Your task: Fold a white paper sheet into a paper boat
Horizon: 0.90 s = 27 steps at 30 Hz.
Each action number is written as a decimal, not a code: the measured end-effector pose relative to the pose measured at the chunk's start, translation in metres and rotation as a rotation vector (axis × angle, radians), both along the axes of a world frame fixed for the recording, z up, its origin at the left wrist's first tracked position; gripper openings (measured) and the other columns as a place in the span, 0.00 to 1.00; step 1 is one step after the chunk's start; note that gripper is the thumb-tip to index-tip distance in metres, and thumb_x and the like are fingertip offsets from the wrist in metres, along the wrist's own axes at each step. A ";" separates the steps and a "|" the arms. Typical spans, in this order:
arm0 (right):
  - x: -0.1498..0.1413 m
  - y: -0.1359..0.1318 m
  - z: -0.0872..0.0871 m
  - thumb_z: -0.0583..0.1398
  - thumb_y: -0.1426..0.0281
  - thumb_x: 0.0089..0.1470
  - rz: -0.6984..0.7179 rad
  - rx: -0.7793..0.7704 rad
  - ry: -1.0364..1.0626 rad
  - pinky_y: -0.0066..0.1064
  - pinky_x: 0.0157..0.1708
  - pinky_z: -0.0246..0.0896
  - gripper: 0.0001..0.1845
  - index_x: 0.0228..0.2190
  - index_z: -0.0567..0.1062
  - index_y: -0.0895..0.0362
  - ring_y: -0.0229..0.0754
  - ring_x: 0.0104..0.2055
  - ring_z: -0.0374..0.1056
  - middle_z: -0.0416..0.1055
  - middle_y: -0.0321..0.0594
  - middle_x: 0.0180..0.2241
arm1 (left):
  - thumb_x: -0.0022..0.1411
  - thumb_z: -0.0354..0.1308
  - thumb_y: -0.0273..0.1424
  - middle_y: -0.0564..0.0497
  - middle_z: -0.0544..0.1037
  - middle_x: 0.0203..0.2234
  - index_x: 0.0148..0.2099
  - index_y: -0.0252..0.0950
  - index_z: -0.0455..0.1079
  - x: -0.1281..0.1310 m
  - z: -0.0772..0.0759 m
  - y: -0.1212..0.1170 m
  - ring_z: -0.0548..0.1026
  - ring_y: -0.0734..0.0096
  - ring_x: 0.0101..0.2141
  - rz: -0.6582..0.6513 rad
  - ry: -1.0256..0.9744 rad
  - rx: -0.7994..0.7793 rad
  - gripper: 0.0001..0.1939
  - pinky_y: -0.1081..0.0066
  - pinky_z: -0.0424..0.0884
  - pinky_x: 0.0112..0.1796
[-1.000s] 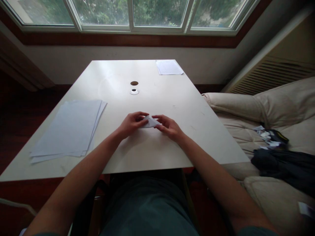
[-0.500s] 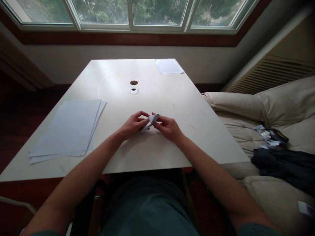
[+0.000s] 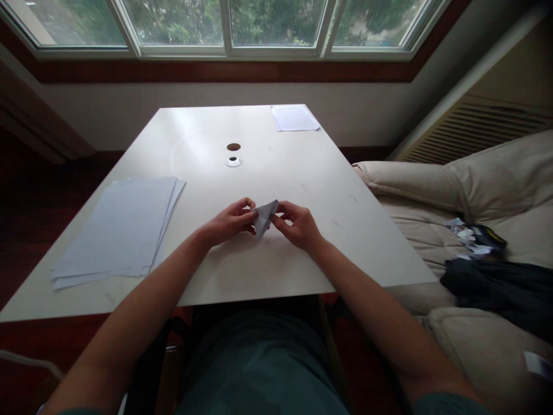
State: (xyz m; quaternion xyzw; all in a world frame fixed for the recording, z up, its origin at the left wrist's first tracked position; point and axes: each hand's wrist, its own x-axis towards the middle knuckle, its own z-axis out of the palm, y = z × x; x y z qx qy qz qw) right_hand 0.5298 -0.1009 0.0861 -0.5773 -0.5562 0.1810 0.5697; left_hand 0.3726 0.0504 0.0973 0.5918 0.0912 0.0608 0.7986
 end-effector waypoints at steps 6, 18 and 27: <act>-0.001 -0.002 0.001 0.61 0.75 0.47 -0.111 0.066 -0.156 0.34 0.37 0.77 0.14 0.39 0.75 0.55 0.41 0.38 0.74 0.76 0.37 0.37 | 0.63 0.62 0.38 0.51 0.74 0.35 0.41 0.36 0.62 0.000 0.001 -0.003 0.75 0.71 0.37 -0.036 -0.031 0.054 0.14 0.65 0.74 0.41; 0.003 -0.007 0.001 0.60 0.79 0.44 -0.135 0.086 -0.474 0.40 0.42 0.69 0.13 0.33 0.68 0.52 0.48 0.44 0.69 0.73 0.43 0.42 | 0.62 0.60 0.34 0.45 0.78 0.41 0.39 0.35 0.70 -0.006 0.009 0.004 0.74 0.68 0.39 0.099 -0.038 0.778 0.08 0.70 0.70 0.38; 0.004 -0.007 0.001 0.62 0.77 0.47 -0.102 0.091 -0.625 0.43 0.43 0.65 0.09 0.28 0.68 0.52 0.50 0.45 0.63 0.70 0.44 0.38 | 0.58 0.60 0.26 0.47 0.81 0.37 0.39 0.39 0.81 -0.005 0.005 0.003 0.76 0.72 0.30 0.094 -0.127 0.997 0.09 0.72 0.70 0.33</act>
